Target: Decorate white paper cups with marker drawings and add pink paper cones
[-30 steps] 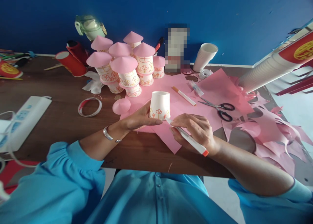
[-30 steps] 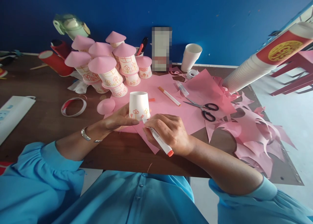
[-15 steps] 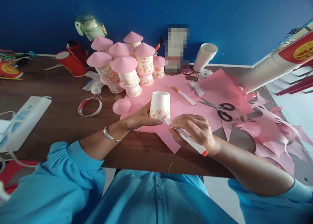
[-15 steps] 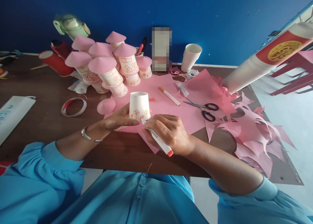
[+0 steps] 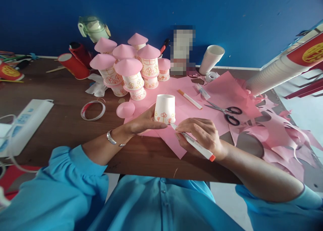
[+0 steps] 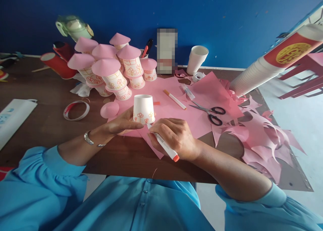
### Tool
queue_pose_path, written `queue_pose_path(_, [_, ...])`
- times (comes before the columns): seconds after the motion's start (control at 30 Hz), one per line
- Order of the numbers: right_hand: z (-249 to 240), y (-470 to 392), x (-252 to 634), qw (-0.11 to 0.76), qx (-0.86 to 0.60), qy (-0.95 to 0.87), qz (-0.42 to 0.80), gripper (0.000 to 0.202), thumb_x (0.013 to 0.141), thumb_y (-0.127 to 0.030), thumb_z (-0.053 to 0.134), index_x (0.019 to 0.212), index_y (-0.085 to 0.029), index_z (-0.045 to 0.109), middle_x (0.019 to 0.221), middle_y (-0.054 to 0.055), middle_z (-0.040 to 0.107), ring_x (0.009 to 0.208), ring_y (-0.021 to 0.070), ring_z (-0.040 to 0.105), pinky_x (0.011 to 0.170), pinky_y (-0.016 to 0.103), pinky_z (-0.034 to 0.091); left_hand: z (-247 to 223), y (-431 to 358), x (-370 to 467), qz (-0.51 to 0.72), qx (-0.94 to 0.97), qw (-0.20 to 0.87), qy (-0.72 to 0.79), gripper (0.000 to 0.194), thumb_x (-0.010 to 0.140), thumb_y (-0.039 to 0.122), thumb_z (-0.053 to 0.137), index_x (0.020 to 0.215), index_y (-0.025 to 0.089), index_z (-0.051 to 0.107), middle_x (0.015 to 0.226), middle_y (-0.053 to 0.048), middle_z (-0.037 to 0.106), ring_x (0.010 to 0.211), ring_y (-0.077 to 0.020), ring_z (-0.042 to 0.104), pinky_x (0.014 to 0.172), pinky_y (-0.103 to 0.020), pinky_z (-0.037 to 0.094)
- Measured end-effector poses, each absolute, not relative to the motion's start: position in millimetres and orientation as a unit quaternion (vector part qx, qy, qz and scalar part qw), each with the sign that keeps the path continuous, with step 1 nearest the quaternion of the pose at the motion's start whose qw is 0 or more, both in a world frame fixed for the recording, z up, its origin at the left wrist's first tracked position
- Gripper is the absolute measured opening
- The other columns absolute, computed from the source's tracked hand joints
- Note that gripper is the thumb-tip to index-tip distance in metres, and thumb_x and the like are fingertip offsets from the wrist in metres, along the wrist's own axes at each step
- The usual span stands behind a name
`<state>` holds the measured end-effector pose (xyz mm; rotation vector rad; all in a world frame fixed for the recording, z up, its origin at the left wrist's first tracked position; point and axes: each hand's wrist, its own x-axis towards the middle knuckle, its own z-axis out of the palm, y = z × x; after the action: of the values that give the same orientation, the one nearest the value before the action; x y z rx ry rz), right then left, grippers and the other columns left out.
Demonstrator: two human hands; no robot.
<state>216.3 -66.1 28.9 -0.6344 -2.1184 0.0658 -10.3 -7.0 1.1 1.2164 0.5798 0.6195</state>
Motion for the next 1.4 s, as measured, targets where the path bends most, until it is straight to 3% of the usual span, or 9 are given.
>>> queue_pose_path(0.3, [32.2, -65.7, 220.3, 0.465, -0.246, -0.85, 0.015, 0.023, 0.091, -0.004, 0.066, 0.107, -0.02, 0.061, 0.08, 0.002, 0.075, 0.068, 0.0173, 0.075, 0.061, 0.029, 0.064, 0.3, -4.7, -12.4, 0.283, 0.54, 0.75, 0.256, 0.075, 0.077, 0.037, 0.091, 0.142, 0.022, 0.058, 0.11, -0.007, 0.07, 0.106, -0.0257, 0.065, 0.096, -0.043, 0.051])
queue_pose_path(0.47, [30.6, -65.4, 220.5, 0.464, -0.245, -0.851, 0.008, 0.017, 0.095, -0.009, 0.066, 0.108, -0.019, 0.061, 0.079, 0.002, 0.075, 0.068, 0.0172, 0.075, 0.062, 0.029, 0.064, -1.0, -6.0, -10.9, 0.299, 0.53, 0.757, 0.24, 0.071, 0.079, 0.034, 0.089, 0.142, 0.023, 0.06, 0.109, -0.008, 0.072, 0.104, -0.0251, 0.067, 0.095, -0.043, 0.053])
queue_pose_path(0.67, [28.2, -59.3, 223.7, 0.492, -0.244, -0.836, -0.018, 0.025, 0.099, -0.019, 0.071, 0.123, -0.016, 0.063, 0.094, 0.01, 0.078, 0.086, 0.022, 0.08, 0.071, 0.033, 0.069, -1.2, -6.9, -6.5, 0.336, 0.495, 0.77, 0.222, 0.053, 0.08, 0.032, 0.089, 0.127, 0.024, 0.065, 0.115, -0.006, 0.073, 0.109, -0.0238, 0.069, 0.099, -0.04, 0.056])
queue_pose_path(0.83, [23.8, -60.2, 222.9, 0.477, -0.246, -0.844, -0.012, 0.028, 0.1, -0.02, 0.07, 0.127, -0.018, 0.062, 0.103, 0.012, 0.079, 0.097, 0.0235, 0.081, 0.077, 0.035, 0.071, -3.3, -6.4, -7.7, 0.338, 0.485, 0.779, 0.212, 0.054, 0.079, 0.036, 0.09, 0.125, 0.022, 0.067, 0.119, -0.008, 0.076, 0.111, -0.0247, 0.072, 0.1, -0.038, 0.057])
queue_pose_path(1.03, [20.4, -61.7, 220.1, 0.464, -0.235, -0.854, -0.006, 0.028, 0.099, -0.018, 0.072, 0.125, -0.016, 0.062, 0.104, 0.013, 0.08, 0.098, 0.0232, 0.081, 0.08, 0.034, 0.071, -10.0, -4.2, -10.0, 0.307, 0.515, 0.764, 0.239, 0.064, 0.069, 0.033, 0.098, 0.122, 0.02, 0.066, 0.112, -0.008, 0.076, 0.103, -0.0238, 0.073, 0.095, -0.039, 0.059])
queue_pose_path(1.2, [22.5, -60.8, 220.0, 0.478, -0.226, -0.849, -0.005, 0.028, 0.099, -0.018, 0.071, 0.125, -0.018, 0.062, 0.095, 0.008, 0.079, 0.087, 0.0214, 0.081, 0.073, 0.033, 0.07, -11.7, -4.3, -10.7, 0.314, 0.523, 0.753, 0.247, 0.065, 0.074, 0.035, 0.095, 0.129, 0.021, 0.065, 0.111, -0.008, 0.076, 0.103, -0.026, 0.073, 0.096, -0.043, 0.057])
queue_pose_path(1.4, [26.4, -62.7, 220.2, 0.482, -0.219, -0.848, -0.008, 0.023, 0.095, -0.013, 0.072, 0.116, -0.015, 0.063, 0.086, 0.008, 0.076, 0.075, 0.0207, 0.077, 0.065, 0.032, 0.066, -10.9, -4.5, -12.0, 0.33, 0.532, 0.747, 0.223, 0.046, 0.079, 0.033, 0.089, 0.121, 0.021, 0.073, 0.115, -0.008, 0.076, 0.107, -0.0253, 0.071, 0.099, -0.043, 0.058])
